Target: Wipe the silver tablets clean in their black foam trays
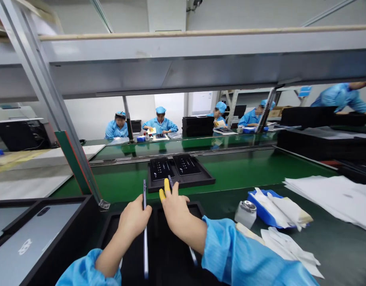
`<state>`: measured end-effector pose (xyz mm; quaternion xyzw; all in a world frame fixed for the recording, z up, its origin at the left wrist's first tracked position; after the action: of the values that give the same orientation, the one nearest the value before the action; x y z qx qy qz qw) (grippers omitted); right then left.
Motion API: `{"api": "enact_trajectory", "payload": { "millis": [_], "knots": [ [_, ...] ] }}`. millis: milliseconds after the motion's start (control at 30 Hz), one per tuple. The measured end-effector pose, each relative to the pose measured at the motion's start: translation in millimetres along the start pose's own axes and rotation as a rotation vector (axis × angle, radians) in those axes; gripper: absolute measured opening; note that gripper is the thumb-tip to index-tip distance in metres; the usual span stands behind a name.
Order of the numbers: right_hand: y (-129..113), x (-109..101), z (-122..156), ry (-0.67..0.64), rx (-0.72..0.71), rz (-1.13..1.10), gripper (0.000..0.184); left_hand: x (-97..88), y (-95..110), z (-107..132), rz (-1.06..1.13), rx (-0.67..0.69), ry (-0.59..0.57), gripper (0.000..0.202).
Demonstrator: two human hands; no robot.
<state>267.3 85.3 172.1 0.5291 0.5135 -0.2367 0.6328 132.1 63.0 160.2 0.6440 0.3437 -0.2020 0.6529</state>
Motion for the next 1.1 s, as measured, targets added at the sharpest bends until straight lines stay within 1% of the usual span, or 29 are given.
{"api": "enact_trajectory", "payload": {
  "millis": [67,100,133,200,233,267,333,400,533,600,667,733,800,967,1100],
  "knots": [
    [-1,-2,0,-0.010,-0.041,-0.046,0.062,0.7,0,1,-0.020,-0.002,0.005,0.026],
    [-1,-4,0,-0.017,-0.054,-0.084,0.062,0.4,1,2,-0.031,-0.007,0.015,0.035],
    [0,-5,1,-0.026,-0.060,-0.135,0.065,-0.2,1,3,-0.043,-0.011,0.032,0.045],
    [6,-8,2,-0.041,-0.052,-0.269,0.078,-2.5,4,5,-0.071,0.014,0.074,0.061],
    [9,-9,3,-0.047,-0.036,-0.349,0.085,-3.6,6,6,-0.093,0.052,0.090,0.065],
    [13,-9,3,-0.057,-0.013,-0.425,0.091,-4.4,9,7,-0.122,0.103,0.093,0.064],
    [22,-6,3,-0.077,0.043,-0.532,0.093,-4.0,15,10,-0.201,0.204,0.053,0.058],
    [29,-1,3,-0.102,0.080,-0.560,0.086,-0.3,21,13,-0.289,0.254,-0.052,0.057],
    [38,7,1,-0.139,0.085,-0.516,0.058,11.3,33,23,-0.426,0.292,-0.300,0.039],
    [42,7,0,-0.128,0.106,-0.497,0.055,15.5,40,28,-0.452,0.348,-0.393,0.040],
    [45,5,0,-0.114,0.122,-0.470,0.050,17.5,45,30,-0.451,0.415,-0.464,0.049],
    [46,2,0,-0.106,0.132,-0.444,0.038,17.6,47,31,-0.442,0.460,-0.498,0.060],
    [46,-2,0,-0.100,0.141,-0.425,0.030,17.5,49,30,-0.431,0.477,-0.501,0.064],
    [47,-10,1,-0.074,0.158,-0.418,0.028,23.8,54,30,-0.456,0.484,-0.490,0.067],
    [62,-22,6,-0.043,0.196,-0.423,0.031,30.2,60,29,-0.525,0.471,-0.493,0.065]
  ]
}}
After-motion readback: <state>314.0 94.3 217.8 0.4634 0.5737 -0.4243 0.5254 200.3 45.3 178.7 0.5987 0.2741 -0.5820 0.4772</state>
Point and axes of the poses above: each hand's wrist, its own z-axis away from the middle knuckle, its own x-axis out of the palm, y = z × x, the point moved 2 cm from there along -z, towards the middle knuckle, and after that the axes turned 13 degrees about z, right-handed, at the moved point
